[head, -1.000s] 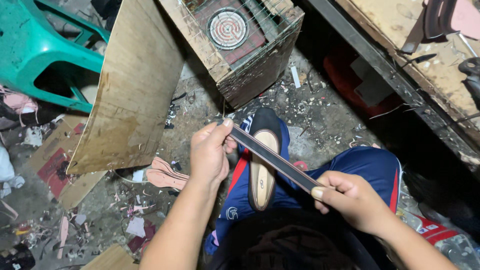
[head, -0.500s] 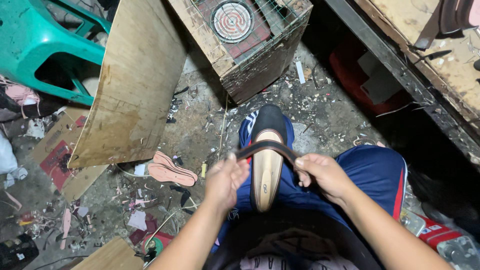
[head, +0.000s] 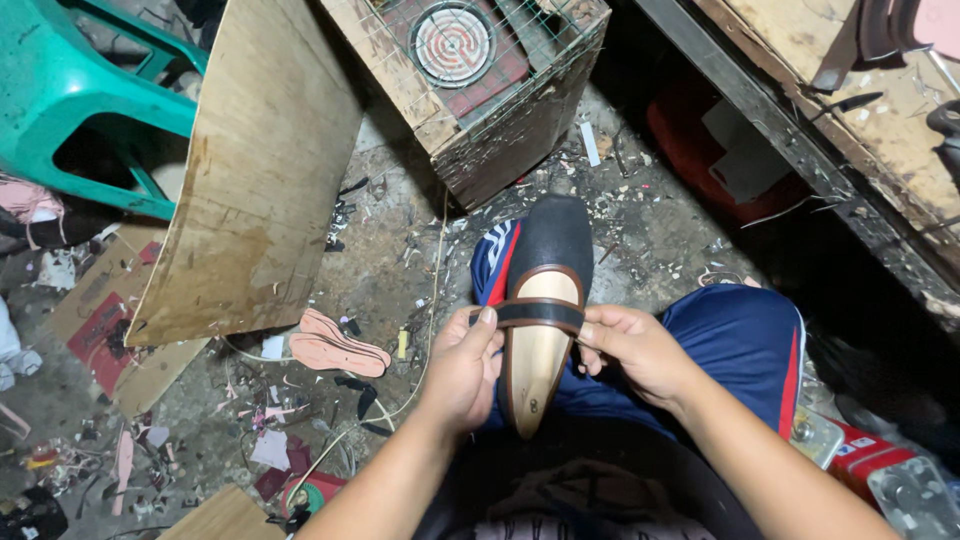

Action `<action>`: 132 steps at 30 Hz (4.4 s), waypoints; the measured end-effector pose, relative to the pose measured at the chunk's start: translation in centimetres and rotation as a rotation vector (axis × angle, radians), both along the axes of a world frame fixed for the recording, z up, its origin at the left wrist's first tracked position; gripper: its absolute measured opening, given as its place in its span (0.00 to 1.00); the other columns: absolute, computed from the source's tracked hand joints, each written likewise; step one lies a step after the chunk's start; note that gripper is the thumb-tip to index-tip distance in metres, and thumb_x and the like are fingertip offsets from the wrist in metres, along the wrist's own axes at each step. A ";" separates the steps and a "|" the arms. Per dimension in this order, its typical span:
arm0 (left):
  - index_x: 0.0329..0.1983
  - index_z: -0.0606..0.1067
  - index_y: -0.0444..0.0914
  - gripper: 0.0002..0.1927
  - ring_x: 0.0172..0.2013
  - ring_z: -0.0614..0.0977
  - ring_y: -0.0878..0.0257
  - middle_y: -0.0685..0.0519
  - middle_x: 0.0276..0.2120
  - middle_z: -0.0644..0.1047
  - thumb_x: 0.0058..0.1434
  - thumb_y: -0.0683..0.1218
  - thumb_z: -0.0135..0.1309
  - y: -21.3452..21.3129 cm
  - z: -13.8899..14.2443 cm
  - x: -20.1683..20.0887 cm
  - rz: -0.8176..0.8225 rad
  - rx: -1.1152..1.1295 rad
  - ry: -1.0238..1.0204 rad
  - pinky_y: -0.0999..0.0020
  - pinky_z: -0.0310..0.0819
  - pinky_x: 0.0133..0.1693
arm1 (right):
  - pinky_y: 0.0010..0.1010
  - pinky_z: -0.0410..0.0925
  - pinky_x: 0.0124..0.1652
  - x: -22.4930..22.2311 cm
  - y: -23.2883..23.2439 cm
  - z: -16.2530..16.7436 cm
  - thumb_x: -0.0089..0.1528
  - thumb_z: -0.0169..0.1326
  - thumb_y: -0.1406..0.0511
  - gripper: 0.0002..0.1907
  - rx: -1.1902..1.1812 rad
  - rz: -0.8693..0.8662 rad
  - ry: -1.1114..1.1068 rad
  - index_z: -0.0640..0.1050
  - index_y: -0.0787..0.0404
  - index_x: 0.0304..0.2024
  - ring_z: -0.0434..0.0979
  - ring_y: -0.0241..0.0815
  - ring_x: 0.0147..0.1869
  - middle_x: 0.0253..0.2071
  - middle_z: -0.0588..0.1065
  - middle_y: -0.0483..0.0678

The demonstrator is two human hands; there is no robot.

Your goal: The person sits on the floor and hammers a black shoe upper onto a pink insole/sole unit, using pincers to grip and pull the material and a hammer to tap it into shape. They turn the shoe over repeatedly, press the sole flat, then hold the shoe against a small metal anvil block and hammer the sole edge before setting it down.

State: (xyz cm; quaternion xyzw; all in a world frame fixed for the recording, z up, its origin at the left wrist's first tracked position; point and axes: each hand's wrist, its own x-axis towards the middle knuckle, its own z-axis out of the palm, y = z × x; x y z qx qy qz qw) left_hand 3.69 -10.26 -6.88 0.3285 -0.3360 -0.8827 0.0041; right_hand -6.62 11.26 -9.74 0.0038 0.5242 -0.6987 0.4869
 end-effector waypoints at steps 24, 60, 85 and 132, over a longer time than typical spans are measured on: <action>0.63 0.70 0.33 0.23 0.50 0.83 0.56 0.44 0.53 0.78 0.75 0.55 0.45 4.9 4.9 1.5 -0.485 0.449 0.220 0.58 0.79 0.52 | 0.31 0.73 0.47 1.3 5.6 5.7 0.58 0.61 0.71 0.10 -0.019 0.074 0.352 0.83 0.69 0.42 0.80 0.37 0.43 0.40 0.82 0.47; 0.63 0.68 0.36 0.47 0.41 0.79 0.51 0.48 0.40 0.76 0.46 0.62 0.71 4.3 2.5 -7.3 -0.540 -1.795 0.805 0.57 0.69 0.47 | 0.38 0.71 0.47 -3.7 4.3 7.7 0.60 0.57 0.67 0.11 0.493 -0.005 1.394 0.81 0.64 0.45 0.79 0.54 0.47 0.42 0.79 0.53; 0.49 0.77 0.42 0.31 0.44 0.78 0.53 0.56 0.47 0.80 0.45 0.60 0.70 3.7 3.2 -8.1 -0.564 -1.670 0.718 0.58 0.70 0.48 | 0.34 0.72 0.52 -5.2 4.6 6.0 0.57 0.49 0.73 0.15 0.353 0.135 1.238 0.81 0.64 0.45 0.81 0.48 0.52 0.47 0.80 0.50; 0.41 0.71 0.41 0.19 0.48 0.79 0.55 0.55 0.42 0.77 0.50 0.46 0.67 5.3 5.0 -6.9 -0.689 -1.493 0.536 0.58 0.63 0.50 | 0.40 0.67 0.56 -3.2 5.4 6.1 0.56 0.52 0.70 0.12 0.294 0.170 1.393 0.81 0.60 0.42 0.77 0.49 0.55 0.52 0.78 0.49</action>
